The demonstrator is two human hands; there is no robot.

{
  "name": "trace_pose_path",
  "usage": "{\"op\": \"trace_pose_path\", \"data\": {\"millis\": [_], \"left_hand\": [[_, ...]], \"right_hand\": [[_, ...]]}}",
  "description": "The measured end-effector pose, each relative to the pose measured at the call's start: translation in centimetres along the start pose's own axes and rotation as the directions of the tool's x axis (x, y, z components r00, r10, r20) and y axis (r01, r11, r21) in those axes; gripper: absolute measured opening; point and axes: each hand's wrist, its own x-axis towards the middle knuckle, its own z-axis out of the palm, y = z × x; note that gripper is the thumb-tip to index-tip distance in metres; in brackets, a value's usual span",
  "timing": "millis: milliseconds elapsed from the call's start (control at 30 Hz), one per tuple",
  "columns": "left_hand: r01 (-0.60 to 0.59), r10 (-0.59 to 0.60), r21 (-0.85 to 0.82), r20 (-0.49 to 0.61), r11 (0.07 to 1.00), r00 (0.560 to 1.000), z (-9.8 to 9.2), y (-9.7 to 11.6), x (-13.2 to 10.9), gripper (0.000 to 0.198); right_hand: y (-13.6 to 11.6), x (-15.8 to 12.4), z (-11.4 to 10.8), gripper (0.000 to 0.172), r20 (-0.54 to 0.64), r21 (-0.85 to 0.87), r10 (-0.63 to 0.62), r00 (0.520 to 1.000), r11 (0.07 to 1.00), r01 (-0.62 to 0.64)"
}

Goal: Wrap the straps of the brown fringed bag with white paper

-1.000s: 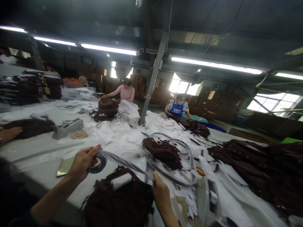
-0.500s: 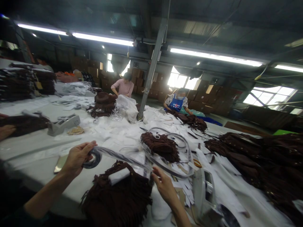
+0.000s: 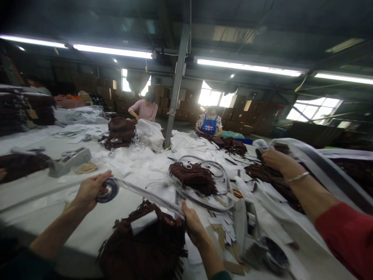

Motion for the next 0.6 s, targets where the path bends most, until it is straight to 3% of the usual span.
{"op": "trace_pose_path", "data": {"millis": [67,133,200,267,367,467,533,600], "left_hand": [[0.007,-0.006,0.017,-0.015,1.0,1.0,0.0,-0.3,0.0,0.044],[0.002,-0.001,0.054,-0.015,0.999,1.0,0.1,-0.6,-0.6,0.043],[-0.014,0.011,0.096,0.029,0.995,1.0,0.4,-0.8,-1.5,0.041],[-0.043,0.028,0.146,0.102,0.988,0.994,1.0,-0.7,-2.5,0.039],[-0.113,0.056,0.251,0.223,0.961,0.973,2.3,-0.2,-4.2,0.038],[-0.176,0.055,0.329,0.345,0.928,0.937,3.8,0.6,-6.0,0.037],[-0.204,0.041,0.356,0.415,0.912,0.909,4.4,1.0,-7.0,0.036],[-0.235,0.039,0.383,0.455,0.893,0.89,4.5,1.2,-7.5,0.036]], "right_hand": [[0.2,0.6,-0.2,0.061,-0.095,-0.033,-0.019,0.995,0.999,0.016],[0.3,1.2,-0.6,0.062,-0.213,-0.197,-0.084,0.973,0.98,0.042],[-0.3,1.4,-1.0,0.064,-0.296,-0.449,-0.239,0.925,0.889,0.086],[-1.6,1.1,-0.7,0.061,-0.275,-0.652,-0.468,0.84,0.733,0.195],[-4.4,-0.1,1.5,0.045,-0.015,-0.764,-0.718,0.696,0.457,0.455],[-6.9,-1.2,4.7,0.039,0.307,-0.719,-0.75,0.586,0.221,0.659],[-7.9,-1.5,6.6,0.046,0.454,-0.669,-0.695,0.557,0.147,0.729],[-8.4,-1.7,7.6,0.045,0.536,-0.649,-0.619,0.574,0.133,0.749]]}}
